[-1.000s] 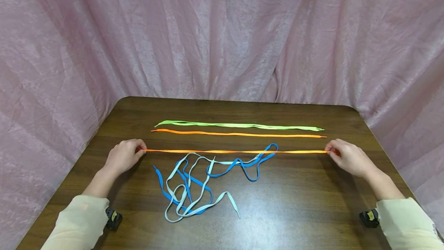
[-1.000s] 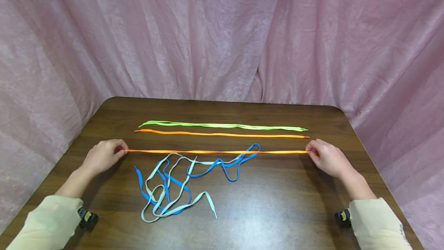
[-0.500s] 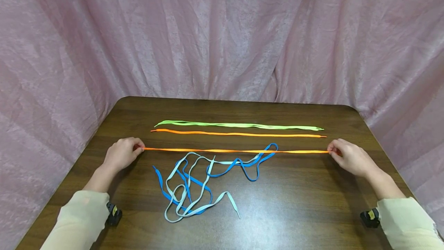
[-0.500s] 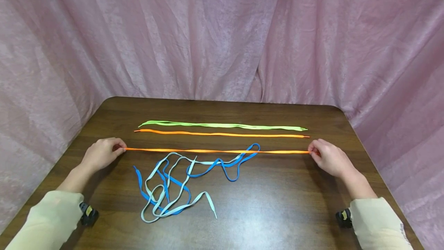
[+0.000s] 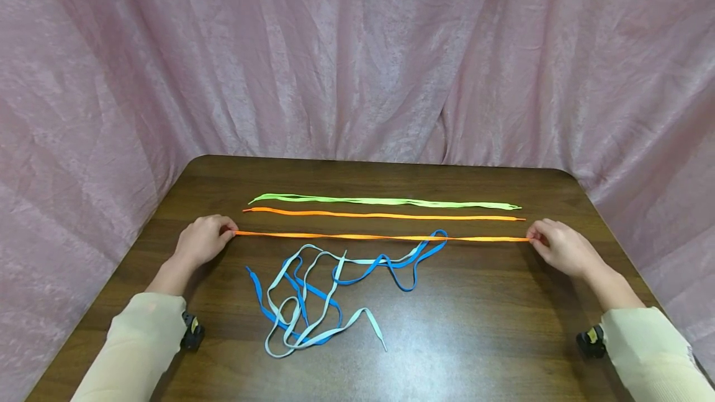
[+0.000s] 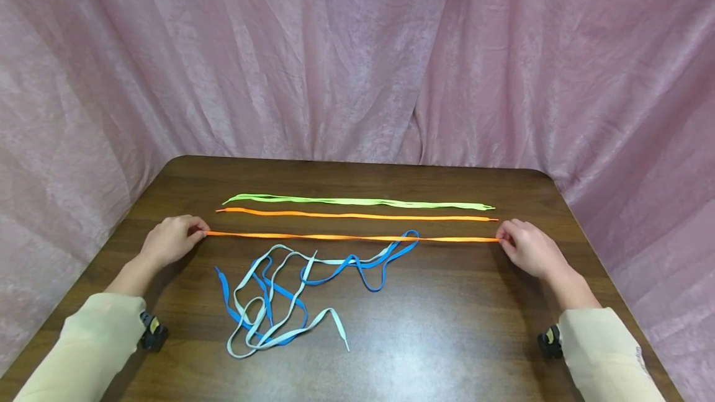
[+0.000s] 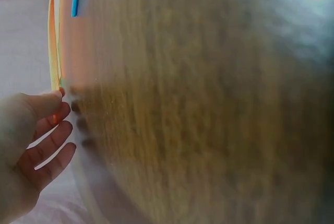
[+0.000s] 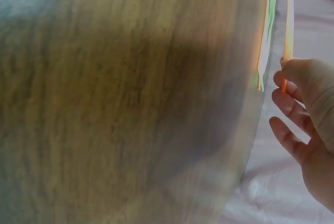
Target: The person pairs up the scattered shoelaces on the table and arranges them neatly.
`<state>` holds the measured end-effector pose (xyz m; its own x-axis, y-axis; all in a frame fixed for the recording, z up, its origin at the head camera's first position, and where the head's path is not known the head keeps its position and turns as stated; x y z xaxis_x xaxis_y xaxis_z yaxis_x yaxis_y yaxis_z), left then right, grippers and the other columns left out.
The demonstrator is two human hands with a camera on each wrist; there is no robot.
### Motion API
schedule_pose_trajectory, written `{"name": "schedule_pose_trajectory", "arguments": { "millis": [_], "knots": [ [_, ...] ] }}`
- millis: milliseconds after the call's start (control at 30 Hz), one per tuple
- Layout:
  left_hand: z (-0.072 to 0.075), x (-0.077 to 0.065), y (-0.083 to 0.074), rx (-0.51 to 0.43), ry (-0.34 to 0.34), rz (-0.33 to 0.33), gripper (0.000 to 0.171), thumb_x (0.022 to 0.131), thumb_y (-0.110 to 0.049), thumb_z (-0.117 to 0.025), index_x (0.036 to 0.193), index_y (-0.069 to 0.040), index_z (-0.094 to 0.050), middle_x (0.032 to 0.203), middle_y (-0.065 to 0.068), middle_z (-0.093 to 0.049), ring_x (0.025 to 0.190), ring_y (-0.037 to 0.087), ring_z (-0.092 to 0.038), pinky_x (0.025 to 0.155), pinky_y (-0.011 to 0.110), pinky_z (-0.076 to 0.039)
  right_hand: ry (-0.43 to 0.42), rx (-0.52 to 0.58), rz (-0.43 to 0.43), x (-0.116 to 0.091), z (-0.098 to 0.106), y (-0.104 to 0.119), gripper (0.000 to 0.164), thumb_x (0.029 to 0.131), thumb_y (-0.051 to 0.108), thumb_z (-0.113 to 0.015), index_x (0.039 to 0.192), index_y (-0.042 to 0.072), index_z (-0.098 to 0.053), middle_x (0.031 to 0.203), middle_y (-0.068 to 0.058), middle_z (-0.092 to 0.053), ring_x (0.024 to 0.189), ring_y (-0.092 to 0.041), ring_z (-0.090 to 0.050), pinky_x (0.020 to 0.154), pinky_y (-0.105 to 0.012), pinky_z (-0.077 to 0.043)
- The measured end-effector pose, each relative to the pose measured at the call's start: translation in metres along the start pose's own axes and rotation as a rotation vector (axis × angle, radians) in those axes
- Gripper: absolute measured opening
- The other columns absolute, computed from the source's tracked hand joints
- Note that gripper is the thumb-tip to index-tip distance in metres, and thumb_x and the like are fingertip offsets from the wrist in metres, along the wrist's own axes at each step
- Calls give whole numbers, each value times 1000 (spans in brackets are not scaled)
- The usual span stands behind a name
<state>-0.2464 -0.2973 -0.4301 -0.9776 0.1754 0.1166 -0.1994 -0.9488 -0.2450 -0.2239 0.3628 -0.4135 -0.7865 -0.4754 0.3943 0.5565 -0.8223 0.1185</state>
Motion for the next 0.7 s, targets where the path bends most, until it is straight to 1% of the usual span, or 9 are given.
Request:
{"name": "schedule_pose_trajectory", "arguments": {
  "millis": [133, 233, 367, 500, 700],
  "knots": [
    [-1, 6, 0, -1, 4, 16, 4, 85, -14, -64, 86, -14, -68, 85, 8, -65, 73, 27, -59, 58, 45, -45, 5, 0, -8, 3, -2, -3, 23, 67, -5, -70, 77, 12, -58, 68, 9, -51, 62, -4, -46, 52, -26, -39],
    [-2, 11, 0, -3, 15, 33, 5, 85, -15, -63, 86, -14, -68, 84, 8, -64, 71, 27, -57, 57, 45, -44, 19, 2, -33, 5, -4, -6, 21, 69, -4, -68, 77, 12, -58, 69, 8, -51, 62, -5, -46, 52, -26, -39],
    [-2, 18, 0, -8, 21, 57, 6, 86, -17, -63, 87, -14, -67, 83, 7, -64, 68, 26, -56, 54, 42, -43, 33, -2, -77, 9, -6, -12, 19, 70, -3, -67, 77, 12, -58, 70, 7, -52, 63, -6, -47, 54, -27, -40],
    [-3, 25, -1, -9, 17, 84, 7, 86, -20, -63, 88, -14, -67, 81, 6, -63, 64, 24, -54, 51, 37, -41, 35, -13, -101, 14, -8, -16, 17, 71, -2, -67, 77, 11, -58, 70, 5, -52, 63, -8, -47, 54, -28, -40],
    [-2, 32, -3, -10, 32, 114, 9, 87, -20, -62, 90, -12, -65, 80, 7, -62, 65, 24, -53, 50, 36, -39, 53, -13, -128, 21, -10, -19, 15, 73, -2, -66, 79, 9, -58, 70, 4, -52, 63, -10, -47, 54, -30, -39]
  ]
}}
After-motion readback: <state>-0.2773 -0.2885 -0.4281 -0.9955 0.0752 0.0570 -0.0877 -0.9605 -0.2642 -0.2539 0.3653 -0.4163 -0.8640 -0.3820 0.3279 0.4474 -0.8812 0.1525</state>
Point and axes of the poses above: each hand's wrist, its own x-axis towards the middle knuckle, its own z-axis out of the back of the hand, y = z × x, the point moved 4 cm from there along x, towards the middle knuckle
